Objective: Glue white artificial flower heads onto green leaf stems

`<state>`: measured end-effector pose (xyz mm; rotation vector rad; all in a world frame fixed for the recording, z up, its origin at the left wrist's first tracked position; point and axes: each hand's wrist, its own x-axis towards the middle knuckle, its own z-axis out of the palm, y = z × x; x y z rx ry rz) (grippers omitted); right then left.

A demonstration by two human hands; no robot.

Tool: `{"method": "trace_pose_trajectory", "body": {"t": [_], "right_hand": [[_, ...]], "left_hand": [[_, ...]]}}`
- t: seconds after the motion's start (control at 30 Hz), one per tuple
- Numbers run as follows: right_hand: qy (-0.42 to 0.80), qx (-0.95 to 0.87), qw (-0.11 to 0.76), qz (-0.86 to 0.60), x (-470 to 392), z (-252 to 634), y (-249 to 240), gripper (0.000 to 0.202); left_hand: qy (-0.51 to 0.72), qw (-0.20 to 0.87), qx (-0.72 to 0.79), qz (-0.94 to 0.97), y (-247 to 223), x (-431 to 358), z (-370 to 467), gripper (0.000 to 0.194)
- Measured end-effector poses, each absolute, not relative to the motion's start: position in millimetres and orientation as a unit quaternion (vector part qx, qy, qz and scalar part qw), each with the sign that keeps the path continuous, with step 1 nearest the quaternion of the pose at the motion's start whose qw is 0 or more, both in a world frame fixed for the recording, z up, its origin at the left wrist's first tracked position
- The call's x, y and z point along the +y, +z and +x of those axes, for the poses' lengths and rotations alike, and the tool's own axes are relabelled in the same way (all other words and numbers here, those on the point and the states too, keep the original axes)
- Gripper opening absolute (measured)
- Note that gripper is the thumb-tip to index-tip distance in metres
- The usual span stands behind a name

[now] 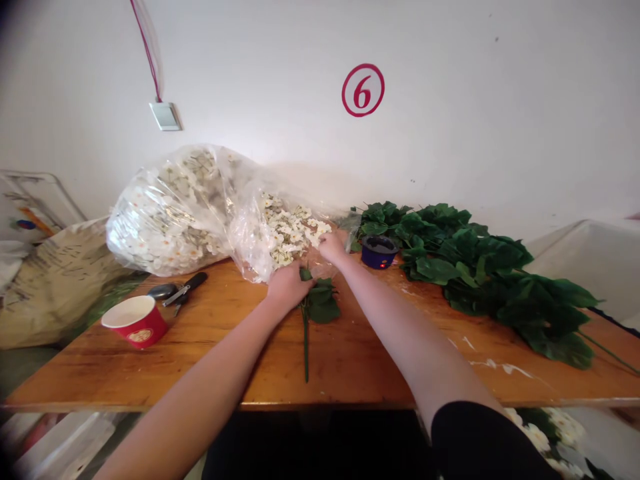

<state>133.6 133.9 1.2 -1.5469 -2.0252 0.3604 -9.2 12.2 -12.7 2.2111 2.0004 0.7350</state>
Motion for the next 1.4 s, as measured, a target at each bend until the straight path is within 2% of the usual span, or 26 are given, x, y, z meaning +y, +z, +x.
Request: {"method": "trace_pose_trajectory", "body": {"t": [0.1, 0.17, 0.2, 0.3, 0.43, 0.6, 0.83, 1.03, 1.13, 1.27, 1.33, 1.4], "right_hand": [[0.235, -0.691, 0.431, -0.530, 109.8, 142.3, 7.3, 0.043], [0.439, -0.581, 0.556, -0.402, 89.3, 149.4, 11.4, 0.034], [0.534, -0.520, 0.581, -0.327, 78.8, 152.8, 12.8, 0.030], [0.671, -0.407, 0.579, -0.220, 51.3, 159.9, 12.9, 0.026], [0.708, -0.373, 0.560, -0.215, 33.8, 161.2, 5.0, 0.022], [0.697, -0.444, 0.491, -0.277, 32.7, 161.2, -5.6, 0.008], [0.549, -0.553, 0.483, -0.398, 26.7, 155.9, -8.3, 0.006], [0.486, -0.619, 0.450, -0.421, 14.9, 155.6, 4.6, 0.011], [0.479, -0.669, 0.411, -0.392, 10.7, 163.7, 9.4, 0.035], [0.391, -0.751, 0.381, -0.372, 8.4, 174.7, 11.6, 0.092], [0.320, -0.778, 0.373, -0.392, 7.9, 176.4, 12.2, 0.101], [0.252, -0.790, 0.374, -0.415, 8.0, 176.0, 13.2, 0.094]], "left_hand": [[0.306, 0.040, 0.635, 0.708, -13.9, 14.0, -11.3, 0.058], [0.352, 0.037, 0.604, 0.714, -13.7, 15.1, -12.8, 0.055], [0.375, 0.034, 0.585, 0.719, -13.4, 15.5, -13.4, 0.052], [0.421, 0.018, 0.530, 0.736, -12.1, 16.6, -14.7, 0.049], [0.426, -0.009, 0.479, 0.767, -10.0, 16.7, -15.9, 0.045], [0.416, -0.001, 0.394, 0.820, -4.9, 14.4, -15.9, 0.018], [0.416, 0.024, 0.408, 0.812, -5.9, 15.6, -11.7, 0.015], [0.429, -0.033, 0.439, 0.789, -10.0, 17.5, -9.9, 0.016], [0.409, -0.071, 0.439, 0.797, -8.9, 17.4, -10.9, 0.015], [0.363, -0.117, 0.458, 0.803, -7.6, 15.2, -10.2, 0.015], [0.342, -0.131, 0.468, 0.804, -8.1, 13.8, -8.8, 0.015], [0.321, -0.141, 0.474, 0.808, -9.0, 12.8, -7.6, 0.014]]}}
